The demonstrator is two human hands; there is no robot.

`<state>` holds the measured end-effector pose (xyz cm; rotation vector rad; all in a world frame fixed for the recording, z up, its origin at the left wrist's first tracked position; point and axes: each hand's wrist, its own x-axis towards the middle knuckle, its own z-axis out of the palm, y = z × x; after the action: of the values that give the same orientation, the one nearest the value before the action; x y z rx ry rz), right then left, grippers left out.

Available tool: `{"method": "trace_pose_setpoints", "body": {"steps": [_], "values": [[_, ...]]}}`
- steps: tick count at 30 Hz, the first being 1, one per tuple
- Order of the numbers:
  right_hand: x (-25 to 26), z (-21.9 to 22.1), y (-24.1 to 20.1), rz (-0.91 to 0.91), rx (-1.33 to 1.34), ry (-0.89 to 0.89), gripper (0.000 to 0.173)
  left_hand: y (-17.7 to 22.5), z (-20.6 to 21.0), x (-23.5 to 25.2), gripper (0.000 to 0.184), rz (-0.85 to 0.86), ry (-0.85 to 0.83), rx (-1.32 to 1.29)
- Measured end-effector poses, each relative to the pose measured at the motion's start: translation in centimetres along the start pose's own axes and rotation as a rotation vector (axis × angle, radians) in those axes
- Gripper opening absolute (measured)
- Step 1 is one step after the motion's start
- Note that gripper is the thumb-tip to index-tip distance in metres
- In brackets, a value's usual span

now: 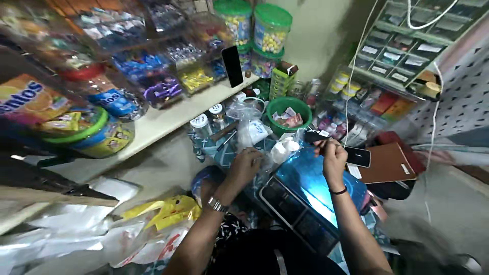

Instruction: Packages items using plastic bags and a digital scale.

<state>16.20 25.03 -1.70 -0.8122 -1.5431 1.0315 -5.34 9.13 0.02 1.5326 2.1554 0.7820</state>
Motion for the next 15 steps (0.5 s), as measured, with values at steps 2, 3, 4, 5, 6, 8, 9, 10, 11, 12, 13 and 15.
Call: {"method": "trace_pose_setpoints", "body": {"steps": [2, 3, 4, 5, 6, 8, 9, 10, 11, 12, 13, 15], "values": [[0.1, 0.0, -0.3, -0.021, 0.027, 0.012, 0.037, 0.0, -0.1, -0.1, 0.028, 0.015, 0.001, -0.013], [0.2, -0.1, -0.6, -0.037, 0.044, 0.012, 0.036, 0.0, -0.1, 0.0, 0.029, 0.027, -0.002, -0.022], [0.3, -0.2, -0.9, -0.057, 0.056, 0.004, 0.036, -0.1, -0.1, 0.0, 0.029, 0.043, 0.001, -0.034], [0.4, -0.3, -1.2, -0.075, 0.067, -0.002, 0.037, -0.1, 0.0, 0.0, 0.030, 0.051, 0.004, -0.045], [0.4, -0.3, -1.7, -0.083, 0.078, -0.003, 0.037, 0.0, -0.1, 0.1, 0.030, 0.049, 0.003, -0.052], [0.2, -0.3, -2.7, -0.079, 0.111, -0.012, 0.037, 0.4, -0.2, 0.2, 0.032, 0.028, -0.010, -0.067], [0.1, -0.3, -3.1, -0.073, 0.130, -0.024, 0.038, 0.6, -0.2, 0.2, 0.033, 0.024, -0.009, -0.070], [-0.1, -0.2, -3.6, -0.066, 0.148, -0.036, 0.039, 0.8, -0.2, 0.3, 0.034, 0.021, -0.009, -0.069], [-0.3, -0.1, -3.9, -0.061, 0.163, -0.050, 0.039, 0.9, -0.2, 0.3, 0.035, 0.020, -0.006, -0.066], [-0.5, 0.1, -4.2, -0.055, 0.174, -0.066, 0.040, 1.1, -0.2, 0.4, 0.036, 0.020, -0.001, -0.061], [-0.8, 0.3, -4.3, -0.047, 0.176, -0.081, 0.040, 1.3, -0.1, 0.4, 0.037, 0.019, 0.001, -0.055], [-1.2, 0.7, -4.4, -0.035, 0.161, -0.114, 0.039, 1.6, 0.0, 0.5, 0.038, 0.024, 0.006, -0.046]]}}
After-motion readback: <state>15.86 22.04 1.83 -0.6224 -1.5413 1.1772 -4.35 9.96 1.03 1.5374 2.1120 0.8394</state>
